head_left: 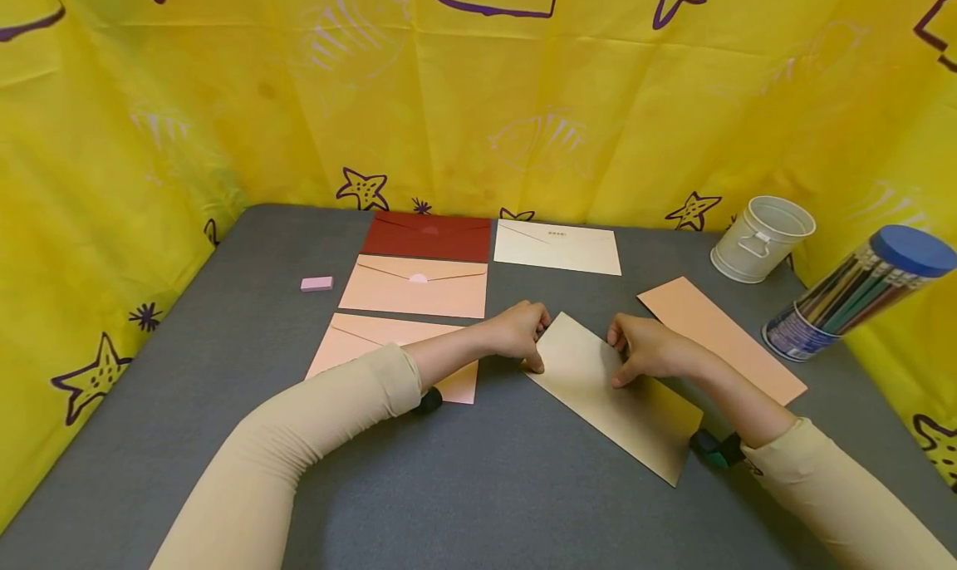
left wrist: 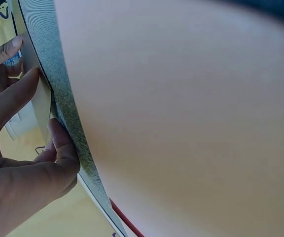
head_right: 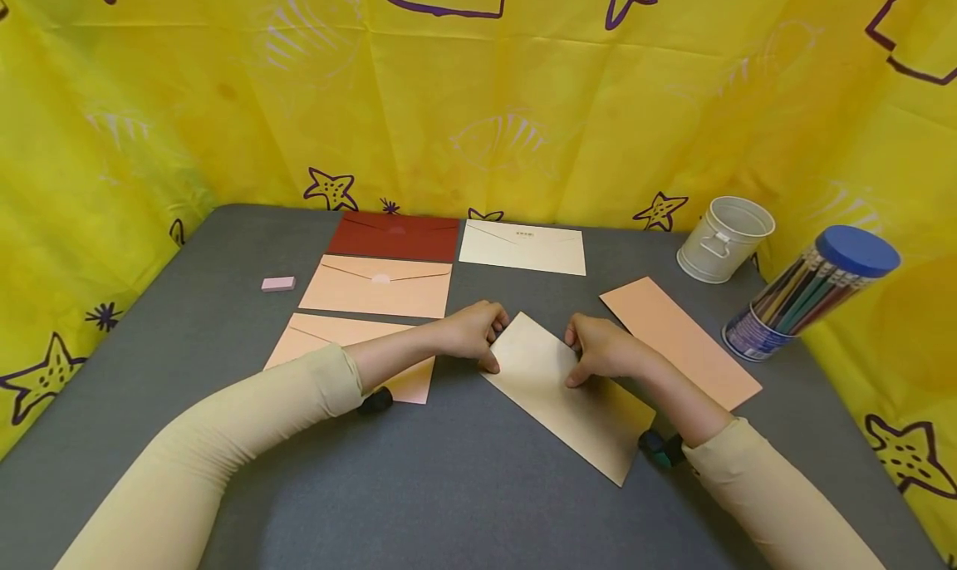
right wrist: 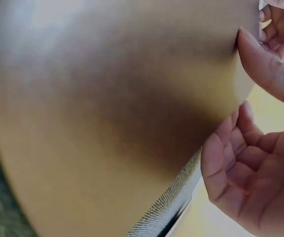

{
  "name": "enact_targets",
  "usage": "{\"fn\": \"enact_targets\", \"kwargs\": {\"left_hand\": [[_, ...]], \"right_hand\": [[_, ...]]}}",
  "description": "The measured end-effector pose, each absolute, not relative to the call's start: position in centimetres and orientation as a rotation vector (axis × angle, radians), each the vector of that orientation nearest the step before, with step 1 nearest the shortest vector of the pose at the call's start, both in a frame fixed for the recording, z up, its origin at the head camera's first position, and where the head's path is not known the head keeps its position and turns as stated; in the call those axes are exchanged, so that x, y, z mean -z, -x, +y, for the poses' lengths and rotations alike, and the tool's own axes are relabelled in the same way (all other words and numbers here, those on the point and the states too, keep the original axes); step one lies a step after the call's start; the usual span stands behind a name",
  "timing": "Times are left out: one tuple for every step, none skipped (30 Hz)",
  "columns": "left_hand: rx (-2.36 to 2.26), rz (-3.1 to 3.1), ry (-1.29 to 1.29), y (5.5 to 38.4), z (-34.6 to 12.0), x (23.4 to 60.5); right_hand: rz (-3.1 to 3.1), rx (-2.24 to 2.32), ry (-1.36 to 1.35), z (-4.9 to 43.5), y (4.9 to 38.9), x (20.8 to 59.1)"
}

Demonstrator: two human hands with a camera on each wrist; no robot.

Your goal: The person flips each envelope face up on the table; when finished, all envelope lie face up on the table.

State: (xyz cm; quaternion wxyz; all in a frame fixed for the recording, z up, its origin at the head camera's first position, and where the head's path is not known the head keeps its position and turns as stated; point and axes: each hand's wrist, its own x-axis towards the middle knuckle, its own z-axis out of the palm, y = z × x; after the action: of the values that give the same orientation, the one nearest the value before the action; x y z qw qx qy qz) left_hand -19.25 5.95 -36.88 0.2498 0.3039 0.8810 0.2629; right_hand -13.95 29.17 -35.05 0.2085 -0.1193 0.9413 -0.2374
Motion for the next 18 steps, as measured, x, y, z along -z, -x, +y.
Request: {"fn": "enact_targets", "kwargs": {"left_hand": [[-0.717,2.398,-0.825,19.24,5.92,36.87],[-0.716,2.398,-0.823,19.23,5.89,36.84],[-0.712,2.399,-0.821,19.21,5.86,36.80],[-0.709,2.401,-0.819,19.19,5.82,36.74],[-0.702,2.408,-0.819,19.16,5.79,36.69],[-0.697,2.415,-0.820,19.14,5.78,36.64],[-0.693,2.421,-0.824,19.11,5.75,36.58],[-0.692,2.428,-0.831,19.09,5.74,36.55],[-0.700,2.432,-0.833,19.06,5.72,36.53],[-0.713,2.437,-0.833,19.04,5.68,36.50],[-0.733,2.439,-0.829,19.02,5.64,36.47],[-0.760,2.441,-0.823,19.02,5.59,36.46],[-0.794,2.432,-0.815,19.03,5.53,36.43],[-0.840,2.411,-0.798,19.07,5.45,36.39],[-0.893,2.383,-0.775,19.10,5.36,36.31],[-0.944,2.351,-0.753,19.18,5.26,36.23],[-0.997,2.313,-0.726,19.27,5.16,36.13],[-1.047,2.272,-0.701,19.39,5.04,36.03]], "right_hand": [[2.617,0.672,0.329,29.21,13.98,35.06],[2.613,0.685,0.326,29.26,14.02,35.08],[2.610,0.698,0.330,29.27,14.06,35.06],[2.607,0.711,0.332,29.29,14.10,35.06],[2.604,0.725,0.341,29.30,14.14,35.04],[2.601,0.741,0.345,29.32,14.20,35.06],[2.599,0.756,0.355,29.34,14.24,35.04],[2.595,0.772,0.363,29.39,14.28,35.05],[2.597,0.783,0.375,29.42,14.30,35.04],[2.599,0.791,0.377,29.49,14.33,35.07],[2.603,0.797,0.382,29.54,14.35,35.06],[2.607,0.800,0.382,29.60,14.37,35.06],[2.615,0.801,0.392,29.64,14.37,35.04],[2.622,0.803,0.391,29.67,14.37,35.00],[2.632,0.804,0.391,29.67,14.36,34.93],[2.639,0.808,0.387,29.68,14.39,34.88],[2.646,0.817,0.388,29.67,14.40,34.79],[2.653,0.830,0.388,29.64,14.42,34.70]]}}
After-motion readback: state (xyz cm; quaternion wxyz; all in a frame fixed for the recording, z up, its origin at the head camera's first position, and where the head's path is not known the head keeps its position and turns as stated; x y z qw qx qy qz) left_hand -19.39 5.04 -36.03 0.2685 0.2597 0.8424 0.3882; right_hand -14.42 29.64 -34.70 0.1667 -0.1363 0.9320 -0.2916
